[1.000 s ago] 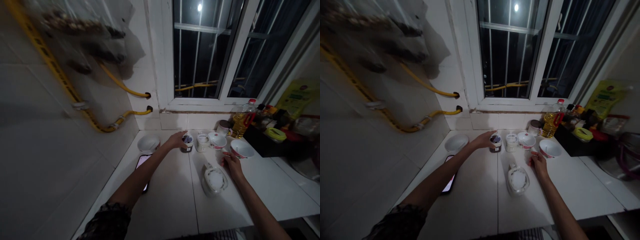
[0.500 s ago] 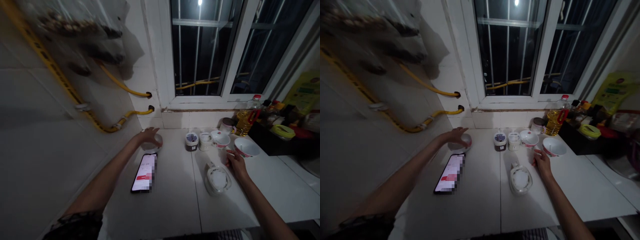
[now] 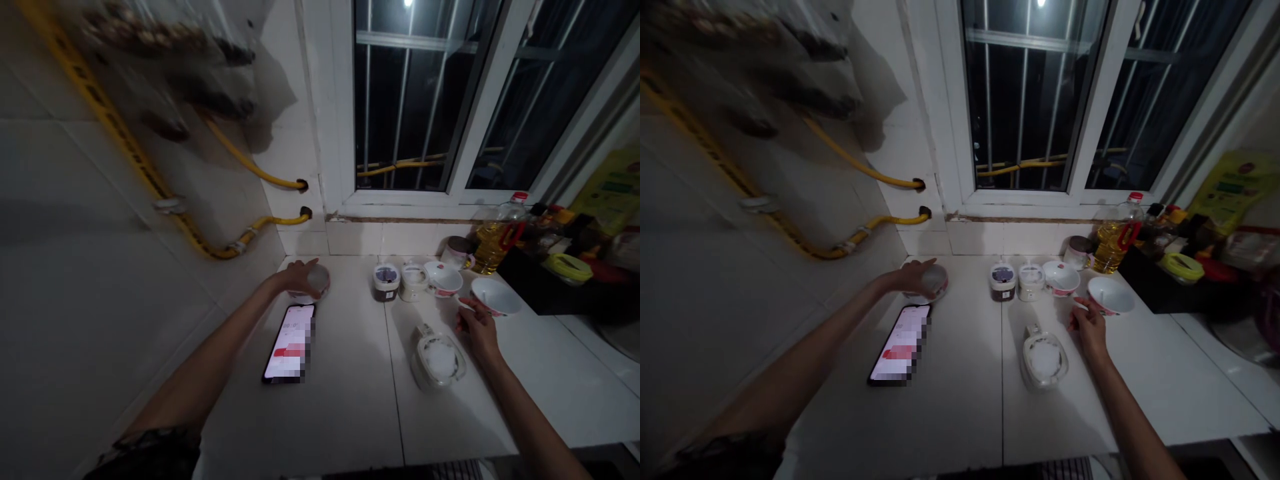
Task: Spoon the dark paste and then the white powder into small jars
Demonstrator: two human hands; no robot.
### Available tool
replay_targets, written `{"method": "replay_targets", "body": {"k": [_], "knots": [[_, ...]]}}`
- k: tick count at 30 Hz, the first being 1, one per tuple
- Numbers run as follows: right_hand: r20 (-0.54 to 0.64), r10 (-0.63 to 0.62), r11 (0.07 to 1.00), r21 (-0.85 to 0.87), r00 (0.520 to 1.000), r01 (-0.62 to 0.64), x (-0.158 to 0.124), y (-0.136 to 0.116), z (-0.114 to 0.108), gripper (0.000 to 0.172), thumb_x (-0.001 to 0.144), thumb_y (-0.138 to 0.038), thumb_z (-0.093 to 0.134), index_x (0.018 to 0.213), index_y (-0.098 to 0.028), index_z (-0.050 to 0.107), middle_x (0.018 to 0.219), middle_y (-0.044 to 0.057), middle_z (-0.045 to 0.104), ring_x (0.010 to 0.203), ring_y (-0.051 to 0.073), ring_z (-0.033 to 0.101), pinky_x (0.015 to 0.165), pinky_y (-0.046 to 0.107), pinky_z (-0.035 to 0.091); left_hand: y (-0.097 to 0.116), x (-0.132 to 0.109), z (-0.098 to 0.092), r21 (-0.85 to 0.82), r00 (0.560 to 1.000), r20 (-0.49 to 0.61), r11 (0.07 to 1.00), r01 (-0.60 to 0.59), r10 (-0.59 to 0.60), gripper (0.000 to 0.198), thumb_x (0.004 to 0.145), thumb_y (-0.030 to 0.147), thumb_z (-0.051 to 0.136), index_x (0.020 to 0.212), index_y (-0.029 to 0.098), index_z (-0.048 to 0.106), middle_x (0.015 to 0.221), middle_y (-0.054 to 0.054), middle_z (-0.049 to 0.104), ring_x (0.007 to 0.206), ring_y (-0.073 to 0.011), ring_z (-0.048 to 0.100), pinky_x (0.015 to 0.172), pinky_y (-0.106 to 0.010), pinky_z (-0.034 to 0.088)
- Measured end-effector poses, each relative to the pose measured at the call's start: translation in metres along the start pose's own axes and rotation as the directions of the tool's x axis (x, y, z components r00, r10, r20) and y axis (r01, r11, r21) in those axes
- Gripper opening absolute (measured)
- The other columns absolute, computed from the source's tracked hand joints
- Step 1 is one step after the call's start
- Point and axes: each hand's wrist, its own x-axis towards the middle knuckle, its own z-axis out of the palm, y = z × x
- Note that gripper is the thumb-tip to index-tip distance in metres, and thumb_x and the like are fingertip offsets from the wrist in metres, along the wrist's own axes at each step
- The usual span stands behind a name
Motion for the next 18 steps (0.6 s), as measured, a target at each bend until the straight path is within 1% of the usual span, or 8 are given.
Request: {"method": "replay_targets", "body": {"k": [4, 8, 11, 14, 16, 18], "knots": [[-0.026, 0.01, 1.0, -0.007, 1.0, -0.01, 0.001, -0.003, -0.001, 0.044, 0.054, -0.036, 0.075, 0.091, -0.016, 0.059, 0.047, -0.007, 0.055, 0.037, 0.01, 0.046, 0.04, 0.023, 0.038, 0.021, 0.002, 0.002, -0.012, 1.0, 0.008, 1.0, -0.016, 0.016, 0.118, 0.053, 0.054, 0.072, 0.149, 0.019, 0.014, 0.141, -0.02, 0.042, 0.129, -0.0405, 0.038, 0.099, -0.044, 0.038], [-0.06, 0.024, 1.0, 0.005, 0.998, -0.024, 0.002, -0.004, -0.002, 0.039, 0.054, -0.034, 0.074, 0.087, -0.017, 0.06, 0.046, -0.006, 0.055, 0.037, 0.01, 0.046, 0.04, 0.023, 0.038, 0.05, 0.005, 0.006, -0.036, 0.996, 0.019, 0.996, -0.084, 0.085, 0.12, 0.053, 0.057, 0.071, 0.15, 0.021, 0.01, 0.144, -0.02, 0.037, 0.131, -0.039, 0.035, 0.1, -0.045, 0.038], [-0.066, 0.039, 0.999, 0.03, 0.997, -0.038, 0.003, -0.002, -0.004, 0.036, 0.057, -0.032, 0.073, 0.087, -0.017, 0.061, 0.041, -0.009, 0.049, 0.036, 0.009, 0.042, 0.038, 0.021, 0.037, 0.069, 0.007, 0.009, -0.048, 0.992, 0.022, 0.991, -0.125, 0.126, 0.121, 0.052, 0.057, 0.072, 0.15, 0.022, 0.01, 0.144, -0.018, 0.036, 0.132, -0.0378, 0.034, 0.098, -0.043, 0.039], [-0.035, 0.098, 0.993, 0.074, 0.995, -0.095, 0.005, 0.001, -0.007, 0.029, 0.06, -0.029, 0.071, 0.086, -0.018, 0.062, 0.039, -0.009, 0.045, 0.034, 0.007, 0.039, 0.036, 0.02, 0.036, 0.08, 0.011, 0.012, -0.038, 0.99, 0.013, 0.989, -0.14, 0.141, 0.12, 0.053, 0.055, 0.072, 0.15, 0.022, 0.01, 0.144, -0.019, 0.036, 0.132, -0.0395, 0.033, 0.098, -0.045, 0.039], [-0.011, 0.14, 0.986, 0.093, 0.99, -0.139, 0.007, 0.002, -0.01, 0.025, 0.061, -0.025, 0.069, 0.084, -0.018, 0.061, 0.041, -0.008, 0.047, 0.034, 0.008, 0.041, 0.036, 0.021, 0.039, 0.084, 0.015, 0.014, -0.025, 0.989, 0.0, 0.989, -0.145, 0.145, 0.119, 0.054, 0.056, 0.072, 0.15, 0.021, 0.01, 0.143, -0.019, 0.037, 0.132, -0.0398, 0.034, 0.1, -0.046, 0.038], [0.007, 0.159, 0.981, 0.108, 0.987, -0.159, 0.008, 0.003, -0.012, 0.024, 0.061, -0.021, 0.067, 0.084, -0.019, 0.061, 0.045, -0.006, 0.051, 0.036, 0.01, 0.046, 0.037, 0.022, 0.043, 0.086, 0.018, 0.016, -0.011, 0.989, -0.007, 0.989, -0.149, 0.149, 0.119, 0.055, 0.058, 0.071, 0.15, 0.02, 0.009, 0.143, -0.019, 0.037, 0.132, -0.0392, 0.034, 0.101, -0.045, 0.037]]}}
